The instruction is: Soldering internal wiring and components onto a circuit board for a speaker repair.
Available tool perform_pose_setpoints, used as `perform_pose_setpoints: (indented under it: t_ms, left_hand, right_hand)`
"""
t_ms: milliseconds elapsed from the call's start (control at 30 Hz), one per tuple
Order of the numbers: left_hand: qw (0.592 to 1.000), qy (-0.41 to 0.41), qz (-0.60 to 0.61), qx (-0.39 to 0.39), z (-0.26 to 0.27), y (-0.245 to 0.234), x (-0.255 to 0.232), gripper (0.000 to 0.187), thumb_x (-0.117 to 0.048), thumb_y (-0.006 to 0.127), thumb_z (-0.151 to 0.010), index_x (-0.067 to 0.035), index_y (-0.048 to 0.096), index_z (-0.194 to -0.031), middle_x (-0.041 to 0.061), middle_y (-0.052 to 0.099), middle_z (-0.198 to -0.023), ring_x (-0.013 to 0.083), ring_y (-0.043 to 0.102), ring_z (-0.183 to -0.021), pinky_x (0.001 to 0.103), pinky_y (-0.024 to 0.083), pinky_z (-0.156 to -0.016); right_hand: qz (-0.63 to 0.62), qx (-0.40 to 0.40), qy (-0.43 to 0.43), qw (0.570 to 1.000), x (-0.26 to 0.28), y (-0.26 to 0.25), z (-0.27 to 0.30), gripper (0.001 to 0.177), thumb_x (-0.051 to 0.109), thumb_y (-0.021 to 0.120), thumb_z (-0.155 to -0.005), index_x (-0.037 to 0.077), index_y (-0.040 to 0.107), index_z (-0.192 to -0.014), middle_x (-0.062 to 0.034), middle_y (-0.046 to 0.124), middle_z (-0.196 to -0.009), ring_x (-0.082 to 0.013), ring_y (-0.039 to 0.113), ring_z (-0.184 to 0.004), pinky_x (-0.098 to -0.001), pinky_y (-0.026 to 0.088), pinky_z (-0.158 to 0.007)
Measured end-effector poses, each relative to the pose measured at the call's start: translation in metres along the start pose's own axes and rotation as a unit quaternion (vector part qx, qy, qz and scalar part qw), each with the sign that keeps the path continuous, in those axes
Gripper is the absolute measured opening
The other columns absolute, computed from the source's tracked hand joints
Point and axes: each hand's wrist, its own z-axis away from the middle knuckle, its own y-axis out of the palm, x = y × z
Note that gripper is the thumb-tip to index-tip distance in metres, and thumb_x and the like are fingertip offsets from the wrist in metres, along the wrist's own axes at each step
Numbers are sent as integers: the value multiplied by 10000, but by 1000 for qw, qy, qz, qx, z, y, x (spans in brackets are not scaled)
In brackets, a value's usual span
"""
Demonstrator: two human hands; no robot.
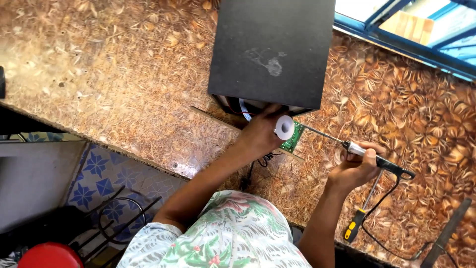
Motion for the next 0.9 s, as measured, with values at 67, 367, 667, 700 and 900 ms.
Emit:
perform_pose_setpoints:
  t_ms: [67, 367, 667, 700, 900]
  left_hand:
    - [1000, 9, -1, -3, -3, -3, 0, 204, -182, 787, -806, -73, 688, -947, 121, 717, -908, 345, 699, -968, 390, 574, -862]
    - [999, 13, 29, -11, 1, -3, -3, 200, -192, 768, -828, -104, 670, -978, 84, 653, -957, 352, 689, -954, 406, 586, -826]
    - [994, -32, 85, 59, 0, -9, -10, 385, 10, 803, -769, -49, 635, -1110, 116, 578, -1211, 282, 721, -959, 374, 672, -798]
    - [995, -26, 85, 54, 0, -10, -10, 365, -17, 798, -784, -53, 629, -1105, 117, 571, -1225, 278, 724, -929, 377, 670, -760]
    - [996, 3, 90, 27, 2, -2, -3, 352, 2, 781, -783, -49, 626, -1095, 110, 591, -1179, 245, 695, -963, 352, 647, -763]
  right_hand:
    - [11, -2, 3, 1000, -6, -7, 0, 225, 318, 601, -957, 95, 575, -968, -20, 511, -732, -52, 409, -551, -196, 344, -455]
    - [18, -23, 43, 999, -13, -21, 2, 198, 328, 569, -995, 131, 589, -1007, 32, 472, -674, -61, 443, -533, -176, 369, -478]
    - [-102, -22, 111, 988, 31, -32, 13, 200, 350, 659, -970, 151, 660, -999, 56, 571, -671, -63, 556, -538, -200, 442, -473]
    - [-131, 3, 95, 987, 35, -38, 12, 227, 355, 696, -970, 140, 695, -1042, 56, 633, -671, -61, 606, -544, -188, 464, -459]
    - [92, -100, -52, 989, 119, -1, 45, 181, 328, 604, -1017, 209, 641, -1147, 96, 498, -807, -44, 478, -732, -207, 392, -687]
